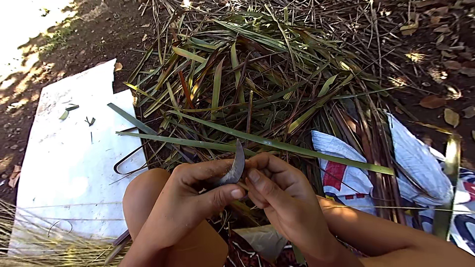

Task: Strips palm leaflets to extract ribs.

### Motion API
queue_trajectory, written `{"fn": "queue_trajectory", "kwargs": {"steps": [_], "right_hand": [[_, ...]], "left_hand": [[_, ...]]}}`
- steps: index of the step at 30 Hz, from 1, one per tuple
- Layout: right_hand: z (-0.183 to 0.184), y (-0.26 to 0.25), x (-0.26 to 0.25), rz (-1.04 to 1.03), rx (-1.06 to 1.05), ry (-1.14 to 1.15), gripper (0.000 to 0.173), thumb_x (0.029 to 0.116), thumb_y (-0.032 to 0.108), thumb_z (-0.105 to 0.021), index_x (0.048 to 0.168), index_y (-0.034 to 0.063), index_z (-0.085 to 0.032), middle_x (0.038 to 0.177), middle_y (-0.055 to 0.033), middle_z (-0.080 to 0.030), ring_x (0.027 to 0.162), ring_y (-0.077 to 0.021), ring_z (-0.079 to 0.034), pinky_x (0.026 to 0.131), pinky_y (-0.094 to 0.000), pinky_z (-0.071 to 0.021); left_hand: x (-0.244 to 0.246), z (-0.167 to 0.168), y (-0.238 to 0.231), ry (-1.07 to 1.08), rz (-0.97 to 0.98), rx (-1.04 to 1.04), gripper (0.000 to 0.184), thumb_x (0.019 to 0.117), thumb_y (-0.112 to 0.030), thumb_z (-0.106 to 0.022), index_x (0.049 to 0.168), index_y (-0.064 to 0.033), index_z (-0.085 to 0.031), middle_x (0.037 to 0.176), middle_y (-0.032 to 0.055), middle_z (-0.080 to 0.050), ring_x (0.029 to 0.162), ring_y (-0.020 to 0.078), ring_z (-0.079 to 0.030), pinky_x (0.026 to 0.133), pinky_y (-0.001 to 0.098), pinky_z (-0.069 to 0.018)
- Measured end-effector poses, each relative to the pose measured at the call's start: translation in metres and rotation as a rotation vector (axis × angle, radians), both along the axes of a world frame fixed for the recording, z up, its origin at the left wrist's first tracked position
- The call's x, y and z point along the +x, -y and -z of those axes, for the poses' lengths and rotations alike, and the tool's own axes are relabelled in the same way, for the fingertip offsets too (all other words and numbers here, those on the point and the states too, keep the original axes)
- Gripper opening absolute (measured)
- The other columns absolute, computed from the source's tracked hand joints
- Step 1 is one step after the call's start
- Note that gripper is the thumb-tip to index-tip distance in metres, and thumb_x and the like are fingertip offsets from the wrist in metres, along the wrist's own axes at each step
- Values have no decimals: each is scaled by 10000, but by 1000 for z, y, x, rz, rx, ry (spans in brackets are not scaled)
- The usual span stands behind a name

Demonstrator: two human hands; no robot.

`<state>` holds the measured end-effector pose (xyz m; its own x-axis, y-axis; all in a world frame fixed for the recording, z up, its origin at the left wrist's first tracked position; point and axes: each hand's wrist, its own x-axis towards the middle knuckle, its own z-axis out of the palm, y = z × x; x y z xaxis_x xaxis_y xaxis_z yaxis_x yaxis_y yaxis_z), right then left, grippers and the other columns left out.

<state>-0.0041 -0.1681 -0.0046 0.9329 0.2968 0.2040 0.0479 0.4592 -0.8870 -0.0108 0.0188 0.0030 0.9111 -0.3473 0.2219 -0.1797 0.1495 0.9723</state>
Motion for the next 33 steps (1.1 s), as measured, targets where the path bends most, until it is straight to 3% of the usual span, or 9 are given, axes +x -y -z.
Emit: {"fn": "queue_trajectory", "kwargs": {"steps": [3, 14, 21, 29, 33], "right_hand": [[1, 5, 0, 0, -18, 9, 98, 1009, 59, -530, 996, 103, -617, 715, 174, -515, 587, 132, -425, 530, -49, -355], [7, 19, -4, -9, -42, -2, 87, 1019, 126, -557, 999, 144, -639, 709, 192, -503, 586, 136, -422, 522, -44, -348], [12, 30, -7, 9, -83, 27, 71, 1023, 166, -574, 1010, 153, -642, 725, 189, -519, 598, 137, -434, 530, -45, -362], [16, 40, -6, 69, -114, 51, 84, 1023, 184, -574, 1000, 175, -654, 685, 193, -492, 568, 132, -416, 522, -49, -358], [17, 50, -2, 123, -125, 63, 100, 1028, 181, -566, 997, 172, -661, 679, 191, -488, 557, 120, -425, 517, -56, -371]], "left_hand": [[1, 0, -5, 3, -14, -11, 278, 991, -275, -670, 1247, -180, -722, 829, -157, -701, 650, -117, -572, 564, 56, -464], [2, -2, -13, -6, 7, -86, 287, 991, -273, -668, 1258, -184, -724, 813, -144, -705, 640, -108, -581, 560, 64, -469], [1, -1, -11, -3, 33, -85, 286, 1001, -251, -657, 1268, -167, -717, 865, -141, -719, 651, -122, -569, 564, 54, -459], [2, -5, -18, -6, -33, -131, 273, 981, -293, -678, 1227, -196, -744, 757, -138, -686, 605, -99, -571, 546, 71, -470], [0, -10, -27, -13, -198, -194, 279, 925, -357, -729, 1173, -232, -761, 615, -108, -611, 500, -58, -540, 476, 99, -460]]}}
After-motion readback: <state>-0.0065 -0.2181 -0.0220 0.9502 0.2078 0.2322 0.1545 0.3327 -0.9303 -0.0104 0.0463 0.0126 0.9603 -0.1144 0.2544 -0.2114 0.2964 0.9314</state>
